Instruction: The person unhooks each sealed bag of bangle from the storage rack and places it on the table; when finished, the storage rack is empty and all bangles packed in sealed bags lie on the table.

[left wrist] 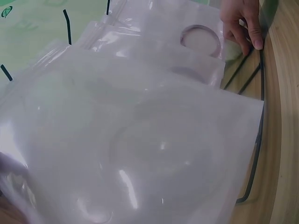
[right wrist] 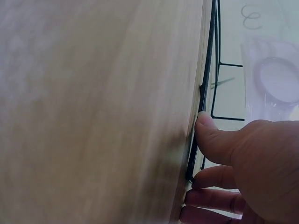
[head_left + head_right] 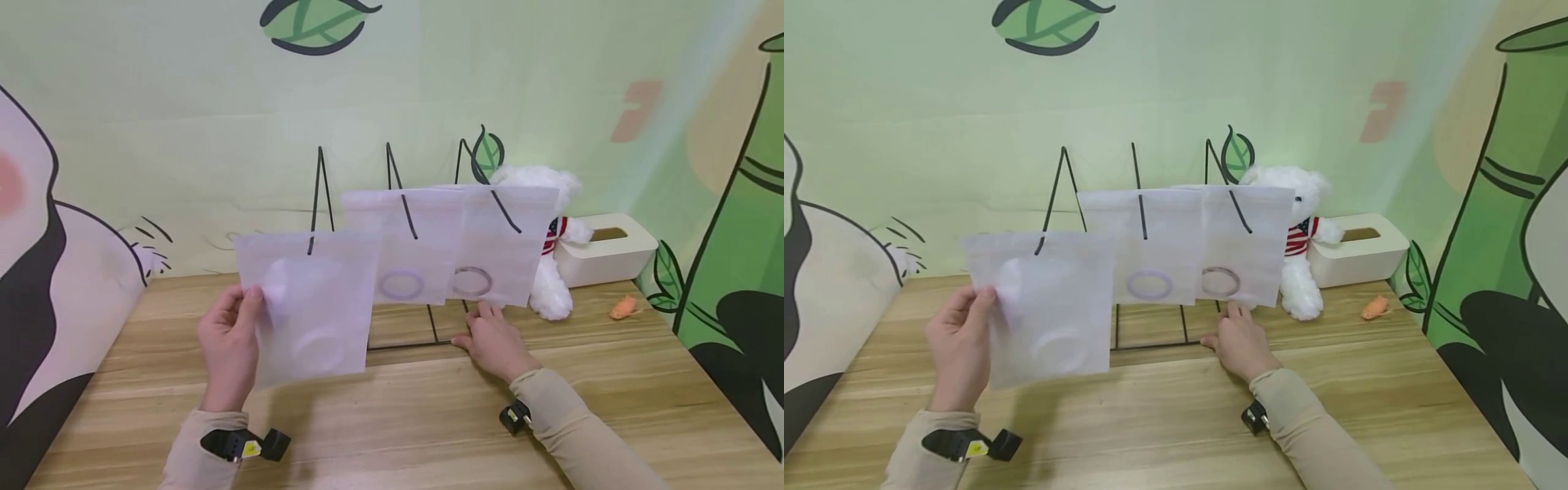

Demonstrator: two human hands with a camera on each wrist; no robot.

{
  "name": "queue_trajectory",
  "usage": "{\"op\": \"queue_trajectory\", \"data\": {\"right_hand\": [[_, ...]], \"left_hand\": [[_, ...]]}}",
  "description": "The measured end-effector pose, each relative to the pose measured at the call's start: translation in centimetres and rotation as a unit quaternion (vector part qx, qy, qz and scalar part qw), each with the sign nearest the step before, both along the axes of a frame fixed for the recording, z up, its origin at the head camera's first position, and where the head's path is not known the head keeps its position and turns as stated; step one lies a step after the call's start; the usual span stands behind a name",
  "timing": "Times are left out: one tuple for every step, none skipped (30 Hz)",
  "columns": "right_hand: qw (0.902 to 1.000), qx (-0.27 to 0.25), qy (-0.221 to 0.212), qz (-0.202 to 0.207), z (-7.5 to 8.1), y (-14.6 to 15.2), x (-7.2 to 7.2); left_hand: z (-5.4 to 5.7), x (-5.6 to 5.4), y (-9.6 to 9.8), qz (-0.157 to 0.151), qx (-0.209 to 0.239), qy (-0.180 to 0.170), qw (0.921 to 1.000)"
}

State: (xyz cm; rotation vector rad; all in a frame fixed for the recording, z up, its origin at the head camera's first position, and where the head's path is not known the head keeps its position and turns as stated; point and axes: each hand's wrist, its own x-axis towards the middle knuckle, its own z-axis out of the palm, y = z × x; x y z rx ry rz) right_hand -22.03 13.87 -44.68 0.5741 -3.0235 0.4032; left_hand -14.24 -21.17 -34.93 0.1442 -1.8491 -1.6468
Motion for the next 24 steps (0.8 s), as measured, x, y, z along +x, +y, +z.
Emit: {"op": "queue_trajectory", "data": {"right_hand": [[1.0, 0.0, -0.001, 0.0, 0.0, 0.0, 0.0], [1.0, 0.001, -0.002, 0.0, 0.0, 0.0, 0.0], [1.0, 0.001, -0.003, 0.0, -0.1, 0.0, 0.0], [1.0, 0.001, -0.004, 0.0, -0.1, -0.1, 0.1], [1.0, 0.001, -0.004, 0.0, -0.1, -0.1, 0.1], [1.0, 0.0, -0.005, 0.0, -0.1, -0.1, 0.1], [1.0, -0.001, -0.005, 0.0, -0.1, -0.1, 0.1], [1.0, -0.001, -0.005, 0.0, -0.1, -0.1, 0.1], [1.0, -0.001, -0.006, 0.0, -0.1, -0.1, 0.1], [1.0, -0.002, -0.005, 0.0, -0.1, 0.0, 0.1], [1.0, -0.002, -0.005, -0.001, -0.1, 0.0, 0.1], [1.0, -0.002, -0.005, -0.001, 0.0, 0.0, 0.1], [1.0, -0.003, -0.005, -0.001, 0.0, 0.0, 0.1], [1.0, -0.003, -0.004, -0.001, 0.0, 0.0, 0.1], [1.0, -0.003, -0.004, -0.001, 0.1, 0.0, 0.1], [1.0, -0.004, -0.003, 0.0, 0.1, 0.0, 0.1], [1.0, -0.004, -0.003, -0.001, 0.1, 0.0, 0.1], [1.0, -0.004, -0.002, -0.001, 0.1, 0.0, 0.1], [1.0, -0.004, -0.003, -0.002, 0.1, 0.0, 0.1], [1.0, -0.004, -0.002, -0.002, 0.1, 0.0, 0.1], [1.0, -0.004, -0.002, -0.003, 0.0, 0.0, 0.0], [1.0, -0.005, -0.001, -0.002, 0.0, 0.0, 0.0], [1.0, -0.005, -0.001, -0.003, 0.0, 0.0, 0.0], [1.0, -0.006, -0.001, -0.003, -0.1, 0.0, 0.0]], "left_hand": [[0.0, 0.1, 0.0, -0.001, 0.004, 0.001, 1.0], [0.0, 0.1, 0.0, -0.004, 0.009, 0.003, 0.9999], [0.0, 0.2, 0.0, -0.004, 0.011, 0.005, 0.9999], [0.0, 0.3, 0.0, -0.005, 0.014, 0.007, 0.9999], [0.0, 0.3, 0.0, -0.006, 0.017, 0.011, 0.9998], [0.0, 0.4, 0.0, -0.007, 0.02, 0.013, 0.9997], [0.0, 0.5, 0.0, -0.008, 0.023, 0.016, 0.9996], [0.1, 0.5, 0.0, -0.009, 0.023, 0.019, 0.9995], [0.1, 0.6, 0.0, -0.008, 0.021, 0.02, 0.9996], [0.1, 0.6, 0.0, -0.007, 0.021, 0.022, 0.9995], [0.1, 0.7, 0.0, -0.008, 0.022, 0.024, 0.9994], [0.2, 0.7, 0.0, -0.008, 0.021, 0.025, 0.9994], [0.2, 0.8, 0.0, -0.009, 0.022, 0.026, 0.9994], [0.2, 0.8, 0.0, -0.008, 0.023, 0.027, 0.9993], [0.2, 0.9, 0.0, -0.008, 0.023, 0.028, 0.9993], [0.3, 0.9, 0.0, -0.008, 0.025, 0.029, 0.9992], [0.3, 0.9, 0.0, -0.008, 0.026, 0.03, 0.9992], [0.3, 1.0, 0.0, -0.007, 0.024, 0.029, 0.9992], [0.3, 1.0, 0.0, -0.007, 0.024, 0.029, 0.9993], [0.4, 1.0, 0.0, -0.006, 0.023, 0.029, 0.9993], [0.4, 1.1, 0.0, -0.006, 0.021, 0.029, 0.9993], [0.4, 1.1, -0.1, -0.007, 0.02, 0.03, 0.9993], [0.5, 1.2, -0.1, -0.008, 0.019, 0.031, 0.9993], [0.5, 1.3, -0.1, -0.011, 0.02, 0.033, 0.9992]]}}
